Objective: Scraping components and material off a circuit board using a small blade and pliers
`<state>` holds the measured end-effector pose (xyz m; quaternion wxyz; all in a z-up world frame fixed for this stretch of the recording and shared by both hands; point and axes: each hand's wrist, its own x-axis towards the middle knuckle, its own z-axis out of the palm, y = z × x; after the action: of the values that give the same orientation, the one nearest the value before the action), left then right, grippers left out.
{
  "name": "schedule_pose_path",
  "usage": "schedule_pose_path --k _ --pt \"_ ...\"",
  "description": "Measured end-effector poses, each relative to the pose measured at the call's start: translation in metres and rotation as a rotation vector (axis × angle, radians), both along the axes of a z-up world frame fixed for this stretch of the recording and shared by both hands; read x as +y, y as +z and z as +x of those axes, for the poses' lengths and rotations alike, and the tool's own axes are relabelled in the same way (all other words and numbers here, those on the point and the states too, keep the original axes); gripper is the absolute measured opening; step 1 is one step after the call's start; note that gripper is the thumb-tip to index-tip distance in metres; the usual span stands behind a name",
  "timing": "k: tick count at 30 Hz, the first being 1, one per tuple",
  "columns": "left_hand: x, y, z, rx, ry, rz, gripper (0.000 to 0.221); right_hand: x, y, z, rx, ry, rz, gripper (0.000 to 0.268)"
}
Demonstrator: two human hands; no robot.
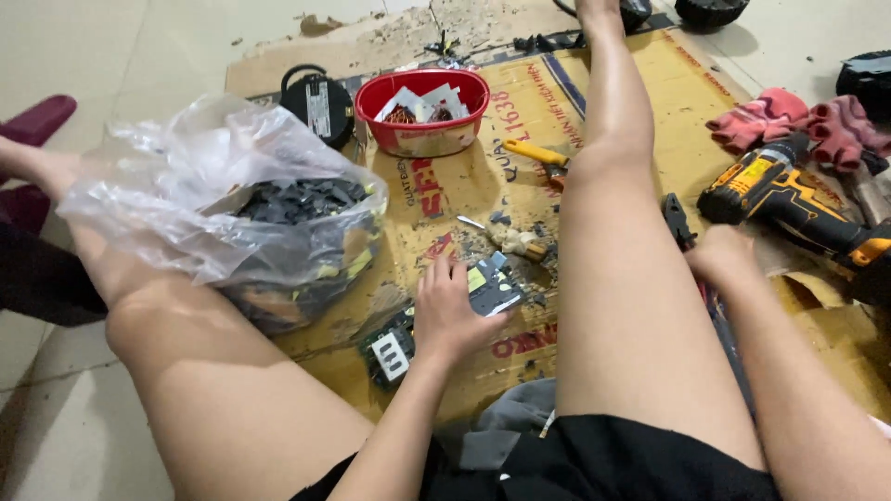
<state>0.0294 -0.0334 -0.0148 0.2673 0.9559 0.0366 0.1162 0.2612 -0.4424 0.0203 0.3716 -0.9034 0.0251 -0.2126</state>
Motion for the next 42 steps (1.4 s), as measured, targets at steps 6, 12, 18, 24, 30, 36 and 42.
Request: schedule_pose_path --k 6,12,18,24,30,36,42 --pt "0.002 -0.006 0.004 0.061 -0.008 0.029 0.092 -0.010 -0.066 -0.022 0.178 -0.096 0.226 0.016" --pt "0.001 -0.004 0.003 0.065 -0.008 0.025 0.091 0.008 -0.083 -0.051 0.348 -0.183 0.440 0.010" --pt "-0.006 0.005 0.003 0.099 0.058 0.109 0.087 0.028 -0.034 -0.065 0.236 -0.187 0.642 0.015" --pt "-0.005 -0.004 0.007 0.061 0.041 0.111 0.086 0.091 0.114 -0.125 0.155 0.468 1.178 0.032" --pt "-0.005 -0.006 0.005 0.011 0.053 0.088 0.080 0.126 0.150 -0.110 0.361 0.514 0.547 0.017" --pt "-0.008 -0.008 0.006 -0.009 0.060 0.088 0.075 0.208 0.194 -0.157 0.812 0.293 -0.281 0.026" --pt "-0.012 -0.003 -0.002 -0.132 0.032 0.129 0.085 0.234 0.169 -0.174 0.673 0.371 -1.605 0.045"
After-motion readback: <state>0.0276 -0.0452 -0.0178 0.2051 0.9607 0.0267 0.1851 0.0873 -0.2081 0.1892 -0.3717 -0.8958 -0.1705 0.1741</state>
